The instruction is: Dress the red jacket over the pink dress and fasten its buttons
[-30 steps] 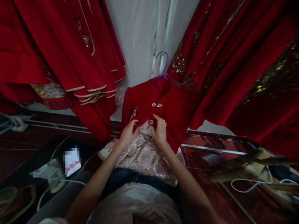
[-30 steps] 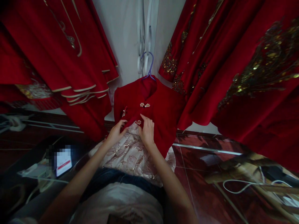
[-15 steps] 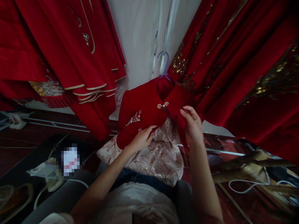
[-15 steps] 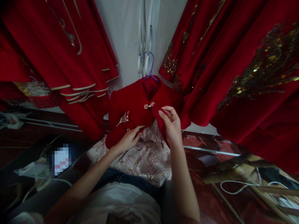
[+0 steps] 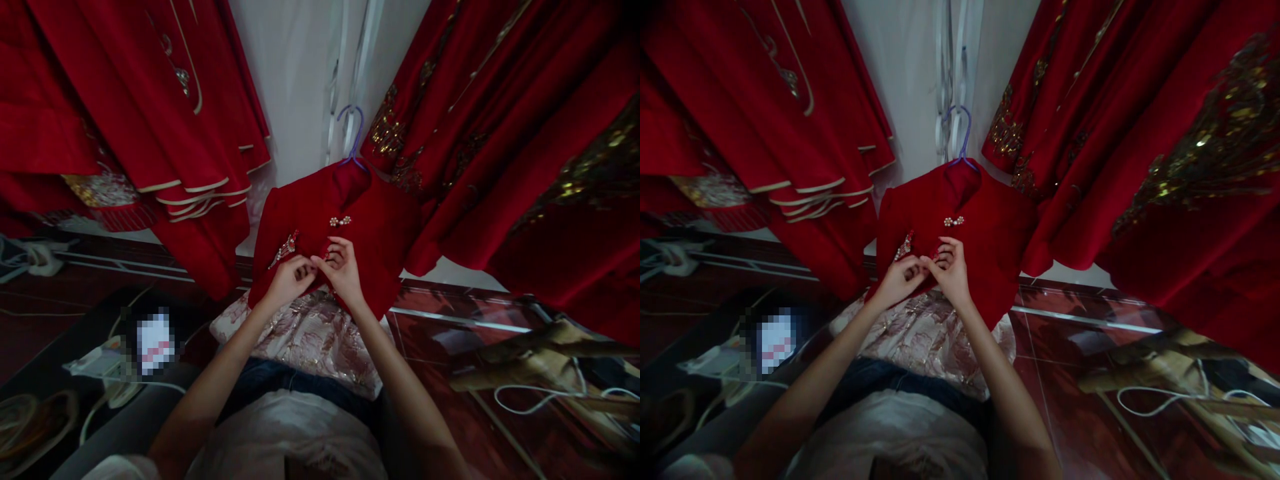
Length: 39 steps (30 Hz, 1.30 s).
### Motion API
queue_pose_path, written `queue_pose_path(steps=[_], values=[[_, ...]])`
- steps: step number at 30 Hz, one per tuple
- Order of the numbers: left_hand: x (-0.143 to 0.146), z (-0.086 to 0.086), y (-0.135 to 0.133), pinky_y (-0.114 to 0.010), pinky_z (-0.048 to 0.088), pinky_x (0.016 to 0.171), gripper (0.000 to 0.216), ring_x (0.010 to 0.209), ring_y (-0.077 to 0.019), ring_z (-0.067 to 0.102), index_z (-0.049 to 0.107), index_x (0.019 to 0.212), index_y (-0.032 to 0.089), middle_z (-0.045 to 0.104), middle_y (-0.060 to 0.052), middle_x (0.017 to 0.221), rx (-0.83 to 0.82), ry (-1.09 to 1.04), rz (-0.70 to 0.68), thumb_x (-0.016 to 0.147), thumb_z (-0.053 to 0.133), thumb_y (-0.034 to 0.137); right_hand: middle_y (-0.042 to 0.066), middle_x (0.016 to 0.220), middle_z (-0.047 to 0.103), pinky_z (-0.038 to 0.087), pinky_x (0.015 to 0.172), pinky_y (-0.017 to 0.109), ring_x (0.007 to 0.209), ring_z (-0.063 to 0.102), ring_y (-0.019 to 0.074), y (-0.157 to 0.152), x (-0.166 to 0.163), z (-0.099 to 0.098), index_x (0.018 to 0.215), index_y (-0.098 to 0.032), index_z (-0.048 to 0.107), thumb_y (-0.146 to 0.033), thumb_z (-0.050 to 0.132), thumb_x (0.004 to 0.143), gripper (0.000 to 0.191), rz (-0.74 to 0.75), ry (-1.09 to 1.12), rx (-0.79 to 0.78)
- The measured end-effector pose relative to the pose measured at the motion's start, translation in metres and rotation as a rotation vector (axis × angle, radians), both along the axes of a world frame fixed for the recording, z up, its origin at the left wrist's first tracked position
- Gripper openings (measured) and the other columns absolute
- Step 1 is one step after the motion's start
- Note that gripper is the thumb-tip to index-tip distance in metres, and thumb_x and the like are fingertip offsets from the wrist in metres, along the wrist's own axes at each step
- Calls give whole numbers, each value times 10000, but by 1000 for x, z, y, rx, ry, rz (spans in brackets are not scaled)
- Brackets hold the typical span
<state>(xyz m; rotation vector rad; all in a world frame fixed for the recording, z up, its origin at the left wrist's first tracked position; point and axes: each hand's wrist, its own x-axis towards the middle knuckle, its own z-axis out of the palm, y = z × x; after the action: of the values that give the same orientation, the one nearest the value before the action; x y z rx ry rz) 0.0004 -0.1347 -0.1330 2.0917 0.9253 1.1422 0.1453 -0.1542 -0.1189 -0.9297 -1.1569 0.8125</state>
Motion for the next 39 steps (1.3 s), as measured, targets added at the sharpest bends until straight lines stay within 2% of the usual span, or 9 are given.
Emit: queue_pose_path(steps=[3, 5, 7, 10, 17, 24, 30, 35, 39], values=[[-10, 3, 22, -195, 430, 605, 162, 704, -99, 540, 613, 946, 187, 564, -13, 852, 77, -246, 355, 786, 597, 164, -27, 891, 505, 491, 596, 205, 683, 552, 85, -1, 3, 2, 1113, -266, 442, -368, 800, 648, 596, -13, -5, -2], [-13, 2, 38, -207, 459, 650, 288, 815, -119, 568, 571, 1007, 192, 574, -38, 977, 85, -311, 447, 732, 646, 152, -32, 871, 501, 487, 591, 202, 675, 547, 85, 0, 3, 3, 1099, -261, 450, -374, 804, 642, 588, -30, -14, 1], [-14, 0, 50, -225, 478, 678, 363, 846, -131, 586, 533, 1026, 192, 588, -42, 987, 26, -318, 405, 693, 666, 135, -36, 854, 501, 484, 597, 202, 671, 544, 86, 3, 2, 3, 1089, -256, 462, -367, 806, 637, 579, -44, -31, 14], [-13, -5, 62, -238, 486, 692, 343, 769, -117, 591, 517, 983, 189, 593, -9, 861, -51, -313, 343, 678, 652, 108, -43, 812, 510, 474, 599, 206, 658, 538, 89, 13, 0, 4, 1053, -240, 491, -341, 796, 649, 516, -57, -96, 45], [-9, -7, 73, -225, 487, 654, 286, 652, -87, 582, 524, 888, 176, 591, 22, 760, -178, -365, 315, 648, 636, 67, -45, 695, 489, 469, 624, 230, 630, 528, 110, 33, -16, 17, 948, -207, 553, -173, 575, 792, 161, -118, -443, 103], [-11, -1, 71, -220, 487, 660, 319, 672, -89, 595, 525, 923, 187, 605, 19, 785, -169, -385, 237, 651, 672, 106, 84, 990, 534, 500, 757, 310, 816, 543, 171, 21, -9, 8, 992, -176, 523, -176, 595, 768, 234, -402, -644, 82], [-7, -1, 65, -218, 490, 664, 274, 678, -90, 597, 559, 931, 184, 603, 11, 789, -106, -370, 246, 686, 681, 171, 42, 849, 582, 495, 690, 298, 715, 564, 164, 27, 1, -6, 1002, -174, 531, -225, 622, 786, 239, -298, -696, -21], [-6, -4, 70, -218, 495, 631, 400, 670, -83, 578, 516, 970, 180, 547, 13, 845, -160, -395, 366, 621, 711, 152, 35, 840, 607, 499, 709, 292, 721, 581, 157, 36, -6, -8, 979, -184, 560, -204, 615, 778, 210, -315, -708, -71], [-7, -4, 74, -224, 499, 631, 486, 701, -84, 585, 495, 1022, 180, 541, -18, 961, -172, -419, 384, 597, 728, 159, 27, 805, 624, 504, 712, 286, 704, 590, 147, 36, -7, -7, 941, -185, 596, -181, 600, 777, 164, -291, -675, -74]])
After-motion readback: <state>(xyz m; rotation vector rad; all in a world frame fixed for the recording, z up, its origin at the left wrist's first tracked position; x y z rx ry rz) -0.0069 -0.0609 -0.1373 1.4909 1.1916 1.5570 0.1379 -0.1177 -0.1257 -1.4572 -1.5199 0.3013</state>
